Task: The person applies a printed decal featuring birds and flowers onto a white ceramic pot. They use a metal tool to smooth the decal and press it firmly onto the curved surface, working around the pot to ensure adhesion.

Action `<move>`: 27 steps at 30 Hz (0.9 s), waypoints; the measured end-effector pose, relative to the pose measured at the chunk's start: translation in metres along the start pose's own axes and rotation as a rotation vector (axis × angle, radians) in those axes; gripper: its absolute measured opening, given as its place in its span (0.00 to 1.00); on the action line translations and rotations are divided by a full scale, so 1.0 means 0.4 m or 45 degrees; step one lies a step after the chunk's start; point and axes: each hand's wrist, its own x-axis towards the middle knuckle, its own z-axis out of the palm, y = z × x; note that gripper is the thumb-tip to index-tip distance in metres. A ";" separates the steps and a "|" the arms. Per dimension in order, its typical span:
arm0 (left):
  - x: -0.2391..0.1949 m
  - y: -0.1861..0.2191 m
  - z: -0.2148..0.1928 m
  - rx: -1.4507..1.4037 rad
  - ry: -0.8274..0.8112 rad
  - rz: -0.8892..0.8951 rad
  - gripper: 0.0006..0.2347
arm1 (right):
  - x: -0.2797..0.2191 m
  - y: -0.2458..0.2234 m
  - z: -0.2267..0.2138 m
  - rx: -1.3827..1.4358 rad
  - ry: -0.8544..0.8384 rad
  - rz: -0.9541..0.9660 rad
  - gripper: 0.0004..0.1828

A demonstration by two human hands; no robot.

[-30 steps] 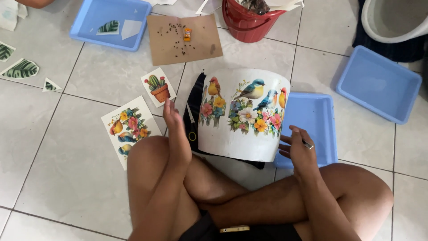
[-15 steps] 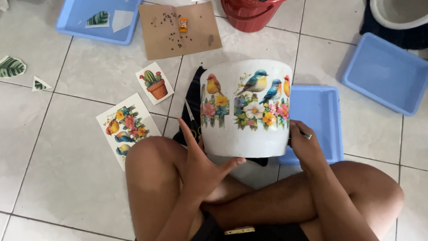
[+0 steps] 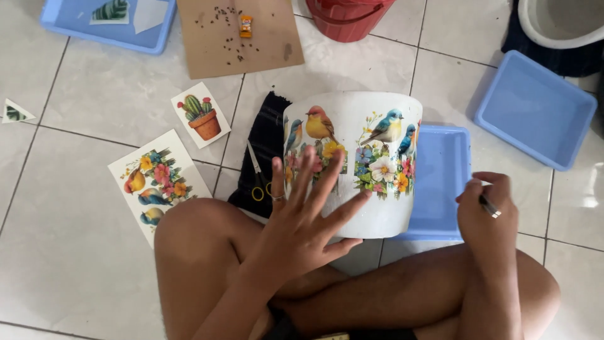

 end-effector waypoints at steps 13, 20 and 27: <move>0.090 -0.014 -0.019 -0.048 -0.059 0.381 0.31 | -0.018 0.014 0.000 0.398 0.267 -0.504 0.07; 0.064 -0.017 -0.015 -0.053 0.000 0.369 0.22 | -0.074 0.053 0.040 0.752 0.175 -0.891 0.07; 0.016 -0.029 -0.022 0.045 0.019 0.248 0.18 | -0.139 0.067 0.099 0.959 -0.228 -0.945 0.10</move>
